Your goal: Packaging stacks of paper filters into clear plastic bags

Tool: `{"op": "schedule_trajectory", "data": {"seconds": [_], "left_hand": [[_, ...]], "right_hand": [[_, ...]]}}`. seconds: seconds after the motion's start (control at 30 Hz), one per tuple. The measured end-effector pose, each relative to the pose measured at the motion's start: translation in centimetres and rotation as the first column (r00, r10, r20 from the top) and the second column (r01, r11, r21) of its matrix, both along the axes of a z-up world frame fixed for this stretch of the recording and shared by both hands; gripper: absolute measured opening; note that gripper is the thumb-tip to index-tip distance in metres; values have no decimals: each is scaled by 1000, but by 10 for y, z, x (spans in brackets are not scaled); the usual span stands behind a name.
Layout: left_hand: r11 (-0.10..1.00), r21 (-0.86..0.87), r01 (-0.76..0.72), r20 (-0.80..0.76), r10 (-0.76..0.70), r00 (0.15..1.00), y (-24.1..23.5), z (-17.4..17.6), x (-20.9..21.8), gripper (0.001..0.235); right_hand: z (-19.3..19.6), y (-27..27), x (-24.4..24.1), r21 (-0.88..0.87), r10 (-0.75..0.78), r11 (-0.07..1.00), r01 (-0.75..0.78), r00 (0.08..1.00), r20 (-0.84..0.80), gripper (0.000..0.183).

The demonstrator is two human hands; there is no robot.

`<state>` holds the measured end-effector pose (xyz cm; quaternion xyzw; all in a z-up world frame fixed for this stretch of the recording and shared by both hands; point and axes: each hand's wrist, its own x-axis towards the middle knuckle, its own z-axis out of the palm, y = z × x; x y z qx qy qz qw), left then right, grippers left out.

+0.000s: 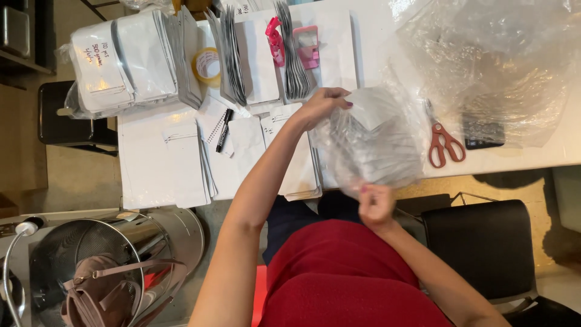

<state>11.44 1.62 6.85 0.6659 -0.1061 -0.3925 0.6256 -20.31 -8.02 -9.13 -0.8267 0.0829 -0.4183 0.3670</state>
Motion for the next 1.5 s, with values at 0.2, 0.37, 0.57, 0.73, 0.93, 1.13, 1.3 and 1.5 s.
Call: {"op": "schedule_trajectory", "data": {"seconds": [0.2,0.37,0.57,0.73,0.93,1.13,1.3,1.5], "left_hand": [[992,122,-20,232,-9,973,22,-19,6,42],[990,61,-129,184,116,976,55,-29,-2,46],[908,3,-418,341,392,854,115,-13,-43,48],[800,148,-581,342,510,790,123,-46,-83,37],[859,158,-488,148,468,871,98,-77,-83,20],[783,-108,-613,-37,613,789,82,-51,-94,17],[848,-101,-521,425,510,748,76,-38,-119,16],[890,355,-285,935,-333,123,46,-83,-107,15]], "right_hand": [[135,39,50,344,641,767,-541,631,-437,21],[227,45,78,568,704,621,-540,66,-707,48],[217,49,88,359,424,736,-574,-23,-905,44],[167,57,115,-129,213,805,-579,485,-848,33],[85,69,164,-450,-8,751,-483,675,-738,49],[143,47,148,-256,115,901,-350,763,-636,17],[191,20,137,322,431,891,-319,817,-383,16],[195,20,135,282,493,864,-417,814,-308,12]]}}
